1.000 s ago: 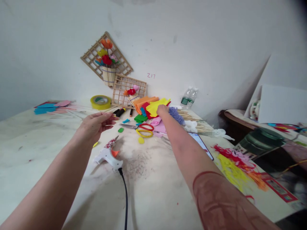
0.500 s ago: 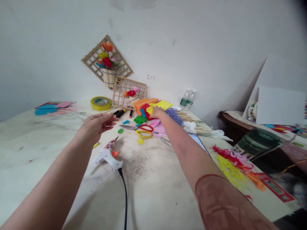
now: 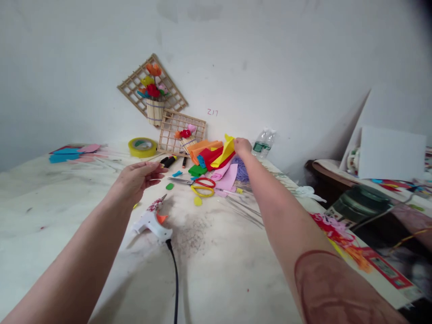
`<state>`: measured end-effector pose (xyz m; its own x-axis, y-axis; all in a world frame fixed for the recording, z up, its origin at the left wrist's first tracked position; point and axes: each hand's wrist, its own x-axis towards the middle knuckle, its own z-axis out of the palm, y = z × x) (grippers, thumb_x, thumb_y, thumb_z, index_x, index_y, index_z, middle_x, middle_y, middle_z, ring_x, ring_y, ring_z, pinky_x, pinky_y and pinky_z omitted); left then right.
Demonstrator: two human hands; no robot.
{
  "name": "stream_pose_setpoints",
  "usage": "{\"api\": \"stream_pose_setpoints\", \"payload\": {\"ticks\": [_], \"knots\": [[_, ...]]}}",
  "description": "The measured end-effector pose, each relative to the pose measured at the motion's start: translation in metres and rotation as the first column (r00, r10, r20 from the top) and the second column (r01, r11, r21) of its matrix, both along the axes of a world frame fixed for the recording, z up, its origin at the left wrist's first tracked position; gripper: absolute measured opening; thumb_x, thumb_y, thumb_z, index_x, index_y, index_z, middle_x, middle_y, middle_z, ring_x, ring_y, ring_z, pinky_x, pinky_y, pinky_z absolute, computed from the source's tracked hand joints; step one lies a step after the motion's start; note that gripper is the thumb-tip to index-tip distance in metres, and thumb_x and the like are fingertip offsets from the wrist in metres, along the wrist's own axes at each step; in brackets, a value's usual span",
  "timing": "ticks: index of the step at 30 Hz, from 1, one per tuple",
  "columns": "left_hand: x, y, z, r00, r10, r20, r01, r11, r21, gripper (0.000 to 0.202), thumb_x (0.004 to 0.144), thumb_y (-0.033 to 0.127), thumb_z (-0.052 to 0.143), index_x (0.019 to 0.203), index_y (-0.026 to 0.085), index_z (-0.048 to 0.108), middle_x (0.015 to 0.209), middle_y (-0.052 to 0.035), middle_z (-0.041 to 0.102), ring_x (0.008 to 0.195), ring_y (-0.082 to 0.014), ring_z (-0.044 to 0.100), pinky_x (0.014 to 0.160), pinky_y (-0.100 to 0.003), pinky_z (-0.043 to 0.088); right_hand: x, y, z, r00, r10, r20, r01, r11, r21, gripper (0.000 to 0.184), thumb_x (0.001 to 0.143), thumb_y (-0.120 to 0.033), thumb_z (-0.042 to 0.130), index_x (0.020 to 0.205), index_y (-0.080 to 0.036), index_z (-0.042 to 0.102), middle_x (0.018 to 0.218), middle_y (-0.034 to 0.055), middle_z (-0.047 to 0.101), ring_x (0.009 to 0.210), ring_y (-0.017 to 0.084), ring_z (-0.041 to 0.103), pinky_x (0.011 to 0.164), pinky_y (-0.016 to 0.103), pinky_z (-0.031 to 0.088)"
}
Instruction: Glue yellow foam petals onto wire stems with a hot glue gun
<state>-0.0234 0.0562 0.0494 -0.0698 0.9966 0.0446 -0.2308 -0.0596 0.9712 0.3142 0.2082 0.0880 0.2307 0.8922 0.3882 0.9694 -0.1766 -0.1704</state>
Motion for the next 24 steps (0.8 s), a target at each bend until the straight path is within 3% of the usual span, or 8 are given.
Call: {"api": "stream_pose_setpoints", "payload": {"ticks": [2,5,10,13,15,17,20,24], "knots": [[0.001,-0.001,0.000,1.000,0.002,0.008,-0.002,1.000,-0.007,0.026,0.060,0.027,0.073,0.079,0.012,0.066,0.076,-0.0080,0.070,0.060,-0.0109,0.060,0.056,-0.020,0.048,0.008,0.000,0.007,0.996,-0.029,-0.086,0.039,0.992,0.124,0.043,0.092,-0.028,0.025,0.106,-0.015,0.064,0.108,0.0121,0.065,0.100,0.021,0.060,0.078,0.026,0.044],[0.002,-0.002,0.000,1.000,0.001,0.009,-0.001,1.000,-0.011,0.026,0.059,0.028,0.074,0.078,0.012,0.065,0.074,-0.0070,0.070,0.059,-0.0109,0.060,0.056,-0.020,0.048,0.017,-0.002,0.015,0.995,-0.018,-0.097,0.033,0.987,0.159,0.040,0.089,-0.024,0.030,0.104,-0.013,0.065,0.106,0.0120,0.066,0.099,0.020,0.060,0.076,0.024,0.044],[0.005,-0.002,-0.002,1.000,-0.018,-0.004,0.018,1.000,-0.016,0.032,0.056,0.032,0.076,0.078,0.012,0.066,0.075,-0.0071,0.070,0.058,-0.0109,0.060,0.055,-0.020,0.047,0.016,-0.011,0.015,0.999,0.015,0.053,-0.005,0.983,-0.182,0.037,0.082,-0.035,0.046,0.101,-0.012,0.068,0.105,0.0151,0.066,0.101,0.026,0.060,0.079,0.029,0.044],[0.006,-0.002,-0.002,1.000,-0.016,-0.020,0.016,1.000,-0.013,0.032,0.054,0.034,0.077,0.075,0.012,0.065,0.074,-0.0071,0.070,0.058,-0.0109,0.060,0.054,-0.020,0.047,0.001,-0.010,0.007,0.979,0.055,0.194,-0.030,0.991,-0.132,0.045,0.082,-0.043,0.047,0.106,-0.009,0.066,0.112,0.0205,0.062,0.110,0.030,0.054,0.088,0.036,0.040],[0.006,-0.003,-0.002,1.000,-0.004,-0.030,0.004,1.000,-0.019,0.033,0.054,0.035,0.077,0.075,0.013,0.065,0.074,-0.0069,0.070,0.059,-0.0110,0.060,0.055,-0.021,0.048,-0.014,-0.004,-0.002,0.937,0.209,0.280,-0.181,0.976,-0.125,0.041,0.082,-0.036,0.049,0.113,-0.012,0.061,0.119,0.0190,0.058,0.116,0.030,0.049,0.096,0.039,0.035],[0.005,-0.003,-0.002,0.999,0.005,-0.037,-0.006,1.000,-0.018,0.034,0.054,0.036,0.077,0.075,0.013,0.065,0.075,-0.0069,0.070,0.059,-0.0110,0.060,0.056,-0.021,0.048,-0.030,0.006,-0.012,0.914,0.312,0.259,-0.268,0.944,-0.190,0.042,0.081,-0.025,0.049,0.122,-0.017,0.054,0.125,0.0142,0.056,0.118,0.027,0.048,0.100,0.037,0.032],[0.003,-0.004,-0.001,0.999,0.014,-0.049,-0.015,1.000,-0.010,0.034,0.055,0.038,0.076,0.075,0.012,0.066,0.076,-0.0070,0.070,0.060,-0.0106,0.060,0.056,-0.021,0.048,-0.050,0.023,-0.025,0.922,0.329,0.205,-0.276,0.928,-0.249,0.052,0.081,-0.021,0.049,0.132,-0.023,0.044,0.129,0.0105,0.053,0.114,0.024,0.052,0.093,0.033,0.039],[0.001,-0.003,-0.001,0.999,0.032,-0.038,-0.033,0.999,-0.011,0.031,0.057,0.037,0.075,0.076,0.014,0.065,0.076,-0.0059,0.070,0.060,-0.0108,0.060,0.056,-0.020,0.048,-0.067,0.045,-0.032,0.932,0.321,0.167,-0.269,0.923,-0.276,0.052,0.083,-0.017,0.044,0.135,-0.019,0.040,0.130,0.0138,0.051,0.117,0.024,0.050,0.094,0.035,0.038]]}}
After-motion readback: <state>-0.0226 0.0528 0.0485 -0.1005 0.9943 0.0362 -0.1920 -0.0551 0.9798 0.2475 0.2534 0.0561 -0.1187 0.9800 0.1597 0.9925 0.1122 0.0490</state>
